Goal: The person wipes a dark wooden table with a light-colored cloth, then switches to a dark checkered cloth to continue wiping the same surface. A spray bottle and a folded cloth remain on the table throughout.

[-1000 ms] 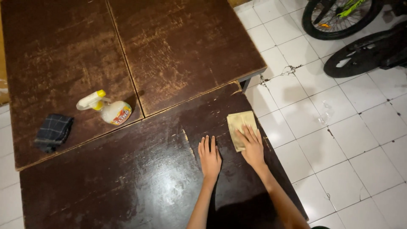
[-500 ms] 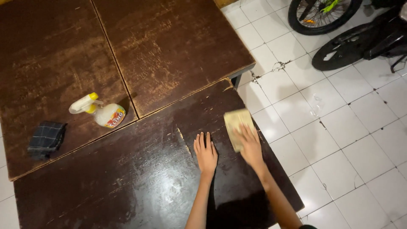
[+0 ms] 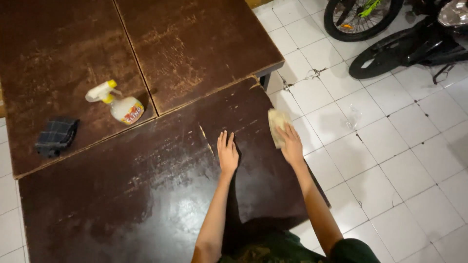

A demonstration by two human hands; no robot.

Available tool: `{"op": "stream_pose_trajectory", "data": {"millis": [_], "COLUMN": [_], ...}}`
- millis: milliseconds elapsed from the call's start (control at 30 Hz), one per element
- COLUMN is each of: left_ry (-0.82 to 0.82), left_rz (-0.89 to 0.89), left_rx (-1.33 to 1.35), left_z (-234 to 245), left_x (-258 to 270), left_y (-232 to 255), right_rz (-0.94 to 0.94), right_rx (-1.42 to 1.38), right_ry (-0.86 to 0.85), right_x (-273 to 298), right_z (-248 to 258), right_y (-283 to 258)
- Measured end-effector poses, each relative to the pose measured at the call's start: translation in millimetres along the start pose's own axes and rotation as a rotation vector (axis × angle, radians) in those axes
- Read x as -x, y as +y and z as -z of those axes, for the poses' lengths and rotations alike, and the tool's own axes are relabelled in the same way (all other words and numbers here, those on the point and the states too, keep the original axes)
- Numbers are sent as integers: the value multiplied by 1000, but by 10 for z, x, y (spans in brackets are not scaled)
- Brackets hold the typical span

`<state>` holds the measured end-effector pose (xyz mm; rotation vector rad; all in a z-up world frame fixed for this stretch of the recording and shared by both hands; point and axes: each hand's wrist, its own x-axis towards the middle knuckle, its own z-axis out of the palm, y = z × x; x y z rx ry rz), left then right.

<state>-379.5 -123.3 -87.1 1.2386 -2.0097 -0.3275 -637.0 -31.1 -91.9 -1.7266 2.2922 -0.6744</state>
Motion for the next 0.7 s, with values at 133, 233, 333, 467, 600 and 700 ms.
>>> {"op": "stream_pose_trajectory", "data": {"millis": [133,233,333,467,600,700], "left_ry": [-95,-164,-266,-280,-189,-169], "left_rz": [-10,-35,-38,-97,-66,-88], "left_rx": [230,220,210,196,297,271], "left_z": [116,258,408,428,397,385], "left_x": [267,719,1133,1254,1277,1285], "left_y": [51,424,869,903,858,858], "right_rz": [33,25,60,116,82,62], "right_rx": [231,230,249,241,172,217], "right_ry": [-21,-42,-44,29,-49,-46], "right_x": [1399,1648,1147,258,716,1603], "right_z": [357,353,213,-7,133,387], "right_y": [-165,-172,-92,-4,-11,-136]}}
